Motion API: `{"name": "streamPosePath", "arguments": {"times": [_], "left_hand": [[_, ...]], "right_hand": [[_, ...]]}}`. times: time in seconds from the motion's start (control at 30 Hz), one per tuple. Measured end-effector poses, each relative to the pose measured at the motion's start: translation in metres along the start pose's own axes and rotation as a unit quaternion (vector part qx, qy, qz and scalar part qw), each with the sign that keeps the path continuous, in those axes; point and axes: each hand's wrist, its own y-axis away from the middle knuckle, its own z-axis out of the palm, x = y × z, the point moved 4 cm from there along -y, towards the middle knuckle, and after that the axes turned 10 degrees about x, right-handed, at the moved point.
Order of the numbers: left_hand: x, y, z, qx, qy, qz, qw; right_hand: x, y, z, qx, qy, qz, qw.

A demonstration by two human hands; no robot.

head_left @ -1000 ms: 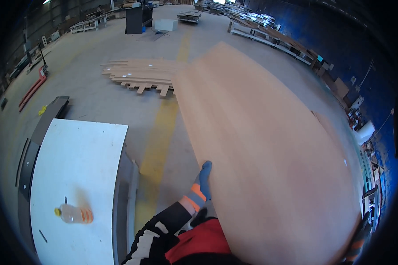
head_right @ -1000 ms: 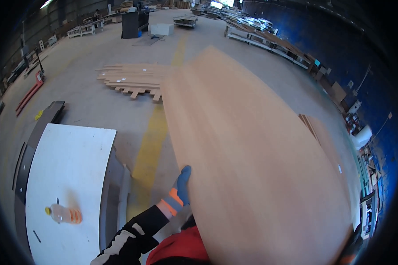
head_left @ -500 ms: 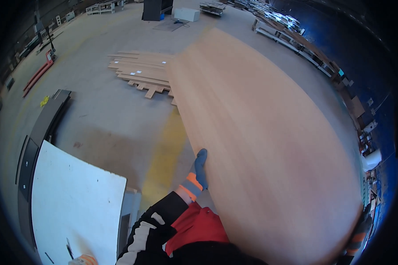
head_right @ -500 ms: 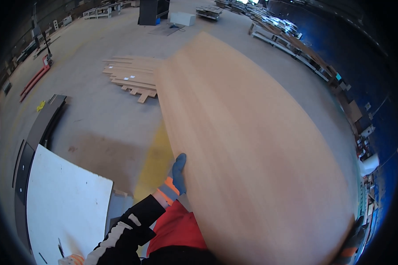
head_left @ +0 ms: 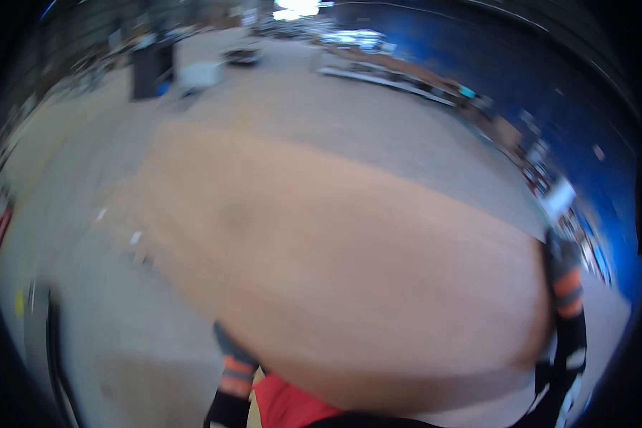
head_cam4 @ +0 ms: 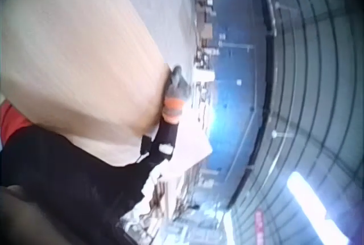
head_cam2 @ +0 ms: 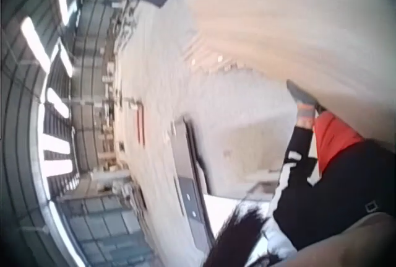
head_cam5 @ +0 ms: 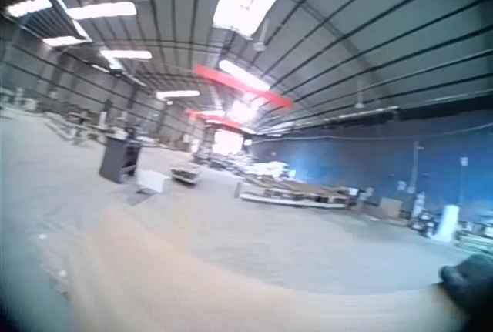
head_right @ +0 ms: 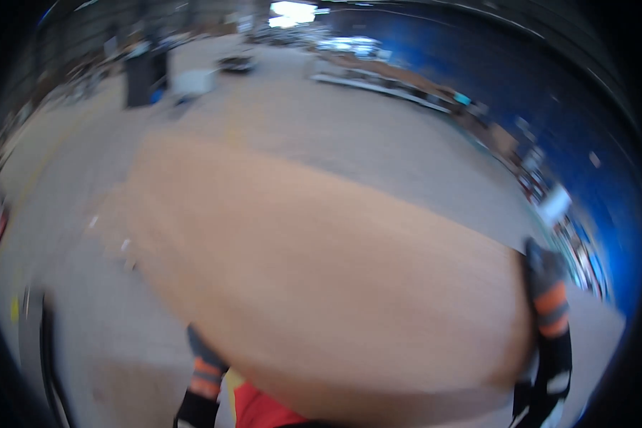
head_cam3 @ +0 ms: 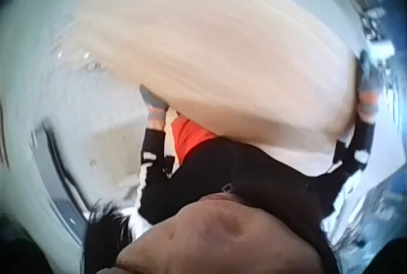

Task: Cleaning large wood panels by wiping them with a cloth and using a scraper to remove surface debris.

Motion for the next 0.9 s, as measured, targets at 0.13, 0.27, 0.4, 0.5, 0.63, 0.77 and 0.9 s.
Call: {"name": "streamPosePath", "arguments": {"times": [0.13, 0.27, 0.4, 0.5, 0.63, 0.77, 0.9], "left_hand": [[-0.099, -0.05, 0.006, -0.031, 0.195, -0.211, 0.957], [-0.13, -0.155, 0.109, -0.159, 0.317, -0.15, 0.923], [-0.133, -0.254, 0.231, -0.285, 0.415, -0.088, 0.86], [-0.176, -0.327, 0.266, -0.311, 0.42, -0.092, 0.848], [-0.173, -0.371, 0.341, -0.398, 0.476, -0.114, 0.776], [-0.223, -0.397, 0.374, -0.442, 0.472, -0.191, 0.738], [-0.272, -0.418, 0.406, -0.479, 0.474, -0.265, 0.69]], "right_hand": [[-0.071, -0.179, 0.034, -0.088, -0.302, 0.251, 0.915], [-0.113, -0.264, 0.086, -0.014, -0.292, 0.157, 0.944], [-0.15, -0.341, 0.142, -0.239, -0.267, 0.203, 0.911], [-0.211, -0.43, 0.225, -0.19, -0.335, 0.135, 0.913], [-0.244, -0.476, 0.306, -0.231, -0.375, 0.151, 0.885], [-0.314, -0.52, 0.403, -0.266, -0.455, 0.134, 0.839], [-0.392, -0.51, 0.479, -0.298, -0.474, 0.148, 0.815]]}}
